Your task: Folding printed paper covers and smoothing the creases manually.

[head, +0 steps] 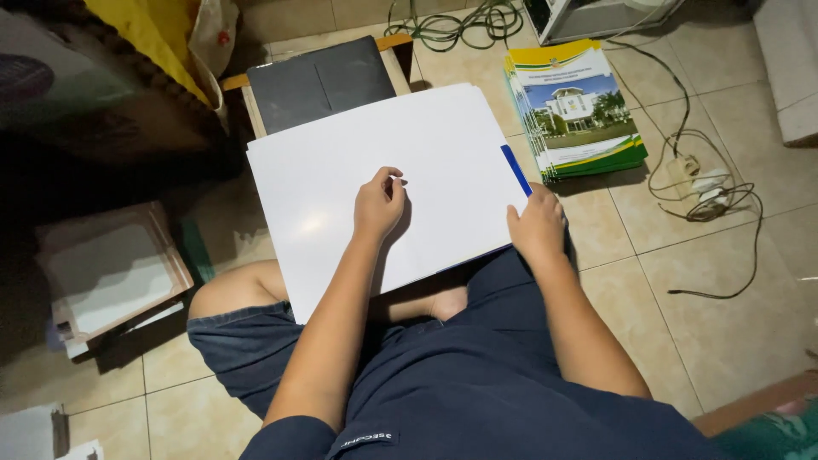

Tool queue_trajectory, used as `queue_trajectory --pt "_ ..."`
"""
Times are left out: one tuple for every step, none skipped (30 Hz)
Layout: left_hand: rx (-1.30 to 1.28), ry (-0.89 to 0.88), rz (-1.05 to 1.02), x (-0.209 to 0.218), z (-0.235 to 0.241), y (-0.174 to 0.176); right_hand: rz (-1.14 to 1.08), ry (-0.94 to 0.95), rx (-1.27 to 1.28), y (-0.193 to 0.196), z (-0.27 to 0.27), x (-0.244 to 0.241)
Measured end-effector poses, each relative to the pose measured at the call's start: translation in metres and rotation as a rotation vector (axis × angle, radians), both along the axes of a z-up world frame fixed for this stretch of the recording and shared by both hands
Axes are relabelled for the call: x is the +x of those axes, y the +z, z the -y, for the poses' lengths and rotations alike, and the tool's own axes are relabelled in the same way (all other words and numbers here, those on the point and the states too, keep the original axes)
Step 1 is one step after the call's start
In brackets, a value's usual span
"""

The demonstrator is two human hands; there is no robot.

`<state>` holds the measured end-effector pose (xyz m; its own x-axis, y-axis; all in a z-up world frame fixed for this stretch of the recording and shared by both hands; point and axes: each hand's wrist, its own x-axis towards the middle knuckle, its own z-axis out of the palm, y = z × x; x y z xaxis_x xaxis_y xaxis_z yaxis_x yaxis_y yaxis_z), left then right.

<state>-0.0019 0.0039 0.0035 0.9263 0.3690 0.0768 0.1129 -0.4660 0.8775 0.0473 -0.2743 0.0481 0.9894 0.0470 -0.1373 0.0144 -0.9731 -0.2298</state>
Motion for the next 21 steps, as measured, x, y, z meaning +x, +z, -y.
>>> queue_trajectory --pt "-0.003 0.005 0.001 0.000 0.001 -0.001 0.001 0.005 -0.003 -0.021 0.016 0.014" --pt "0.009 0.005 0.007 0.001 0.000 -0.003 0.044 0.003 0.175 -0.042 0.031 0.029" --pt "0.021 0.006 0.013 0.002 0.000 -0.004 0.086 0.001 0.354 -0.063 0.046 0.045" --pt "0.021 0.013 0.013 0.003 0.000 -0.005 0.084 0.008 0.354 -0.050 0.047 0.043" --pt "0.027 0.013 0.016 0.004 0.000 -0.006 0.068 0.000 0.525 -0.038 0.048 0.041" --pt "0.032 0.011 0.013 0.003 0.001 -0.008 0.045 -0.012 0.694 -0.028 0.050 0.036" --pt "0.030 0.015 0.007 0.001 0.000 -0.009 0.038 -0.010 0.692 0.004 0.040 0.023" --pt "0.032 0.009 0.014 0.002 0.001 -0.008 -0.093 -0.106 0.889 0.036 0.030 0.010" --pt "0.034 0.004 0.021 0.002 0.001 -0.008 -0.228 -0.204 1.082 0.069 0.022 -0.002" --pt "0.033 0.000 0.020 0.002 0.001 -0.007 -0.226 -0.208 1.082 0.058 0.026 0.006" --pt "0.037 0.004 0.021 0.001 0.001 -0.006 -0.360 -0.216 1.286 0.048 0.031 0.015" --pt "0.042 0.008 0.020 0.000 0.000 -0.005 -0.498 -0.224 1.489 0.037 0.036 0.023" --pt "0.042 0.004 0.018 0.002 0.000 -0.005 -0.497 -0.230 1.491 0.033 0.037 0.026" --pt "0.040 0.010 0.023 0.001 0.001 -0.006 -0.585 -0.224 1.604 0.028 0.039 0.027" --pt "0.038 0.016 0.029 0.001 0.001 -0.007 -0.673 -0.219 1.716 0.022 0.040 0.028" --pt "0.039 0.012 0.025 0.001 0.000 -0.008 -0.673 -0.225 1.718 0.019 0.039 0.027" --pt "0.043 0.011 0.025 0.002 0.000 -0.009 -0.690 -0.158 1.777 0.015 0.037 0.027" --pt "0.046 0.011 0.025 0.002 0.000 -0.010 -0.707 -0.089 1.834 0.012 0.035 0.026" --pt "0.048 0.008 0.020 0.002 -0.001 -0.011 -0.707 -0.095 1.836 0.023 0.028 0.019" --pt "0.045 0.004 0.020 0.002 -0.001 -0.011 -0.726 -0.023 1.867 0.034 0.020 0.012" --pt "0.043 0.000 0.019 0.002 -0.001 -0.011 -0.743 0.049 1.896 0.046 0.012 0.005"
